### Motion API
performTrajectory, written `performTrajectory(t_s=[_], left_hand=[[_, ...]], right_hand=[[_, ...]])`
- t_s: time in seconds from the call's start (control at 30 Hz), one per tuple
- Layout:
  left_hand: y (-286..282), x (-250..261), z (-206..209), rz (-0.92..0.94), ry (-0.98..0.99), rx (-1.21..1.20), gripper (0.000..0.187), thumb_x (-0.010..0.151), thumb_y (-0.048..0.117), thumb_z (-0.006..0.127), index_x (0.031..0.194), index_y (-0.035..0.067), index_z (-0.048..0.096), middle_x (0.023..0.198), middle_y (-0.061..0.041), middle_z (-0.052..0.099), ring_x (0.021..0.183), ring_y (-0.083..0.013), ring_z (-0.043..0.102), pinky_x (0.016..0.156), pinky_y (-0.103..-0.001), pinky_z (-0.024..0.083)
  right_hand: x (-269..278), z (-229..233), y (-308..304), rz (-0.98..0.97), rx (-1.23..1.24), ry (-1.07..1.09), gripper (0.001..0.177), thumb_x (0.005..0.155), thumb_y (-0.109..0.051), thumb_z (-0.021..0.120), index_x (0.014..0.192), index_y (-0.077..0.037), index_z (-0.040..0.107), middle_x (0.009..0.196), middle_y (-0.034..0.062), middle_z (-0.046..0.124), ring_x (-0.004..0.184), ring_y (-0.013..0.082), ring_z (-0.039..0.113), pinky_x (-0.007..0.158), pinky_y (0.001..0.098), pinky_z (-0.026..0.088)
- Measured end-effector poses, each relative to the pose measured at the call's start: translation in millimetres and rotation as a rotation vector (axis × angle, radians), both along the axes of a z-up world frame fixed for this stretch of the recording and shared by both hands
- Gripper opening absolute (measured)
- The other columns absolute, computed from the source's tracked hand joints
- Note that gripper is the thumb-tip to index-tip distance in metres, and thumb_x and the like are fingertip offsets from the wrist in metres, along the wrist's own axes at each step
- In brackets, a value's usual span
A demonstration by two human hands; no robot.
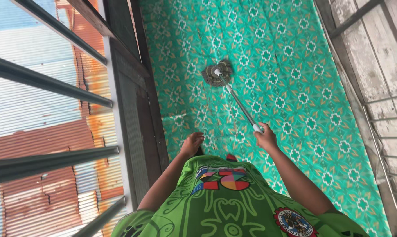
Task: The person mops a patterned green tiled floor by moving a mop head across the surface.
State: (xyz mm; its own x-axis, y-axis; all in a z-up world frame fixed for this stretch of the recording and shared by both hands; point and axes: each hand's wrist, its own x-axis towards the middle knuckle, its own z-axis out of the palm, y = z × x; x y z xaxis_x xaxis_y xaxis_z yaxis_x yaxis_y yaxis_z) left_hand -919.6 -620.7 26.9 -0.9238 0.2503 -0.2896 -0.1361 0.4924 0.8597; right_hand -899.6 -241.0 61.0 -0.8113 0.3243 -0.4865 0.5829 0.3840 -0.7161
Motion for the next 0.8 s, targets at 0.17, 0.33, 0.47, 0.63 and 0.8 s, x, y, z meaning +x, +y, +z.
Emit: performTrajectory(t_s=[0.17,0.33,0.47,0.63,0.8], left_hand=[[-48,-73,-1,0.002,0.041,0.001,0.035,0.1,0.029,0.062,0.128,0.007,0.065,0.119,-0.009,0.078,0.108,-0.0238,0.076,0.091,-0.036,0.059],[-72,-136,4,-0.043,-0.044,0.006,0.039,0.098,0.03,0.064,0.13,0.008,0.064,0.117,-0.011,0.076,0.107,-0.0261,0.076,0.091,-0.038,0.059],[-71,-194,7,-0.075,-0.072,0.018,0.039,0.099,0.03,0.065,0.13,0.007,0.064,0.12,-0.011,0.075,0.112,-0.0263,0.073,0.094,-0.039,0.057],[-51,-292,6,-0.101,-0.011,0.016,0.036,0.099,0.029,0.063,0.129,0.01,0.066,0.12,-0.011,0.077,0.114,-0.0245,0.073,0.096,-0.038,0.057],[-32,-394,14,-0.057,-0.024,0.025,0.033,0.099,0.029,0.063,0.127,0.011,0.066,0.117,-0.01,0.077,0.112,-0.0237,0.074,0.095,-0.038,0.057]], right_hand=[[-60,-10,-30,-0.011,0.0,-0.148,0.068,0.086,-0.025,0.078,0.148,-0.016,0.053,0.101,0.0126,0.074,0.058,0.0216,0.071,0.049,0.0374,0.056],[-111,-24,-61,-0.012,-0.006,-0.161,0.065,0.086,-0.024,0.075,0.147,-0.017,0.055,0.102,0.012,0.076,0.061,0.0223,0.075,0.051,0.0368,0.059],[-155,-33,-67,0.045,0.053,-0.182,0.065,0.086,-0.027,0.075,0.148,-0.019,0.055,0.1,0.0135,0.077,0.062,0.0245,0.076,0.058,0.0386,0.061],[-238,-35,-50,0.072,0.119,-0.099,0.063,0.085,-0.031,0.076,0.145,-0.019,0.058,0.102,0.014,0.077,0.064,0.0267,0.077,0.063,0.0408,0.062],[-345,-21,-36,0.144,0.226,-0.098,0.061,0.085,-0.036,0.077,0.142,-0.021,0.061,0.103,0.0143,0.078,0.075,0.0314,0.079,0.076,0.0442,0.062]])
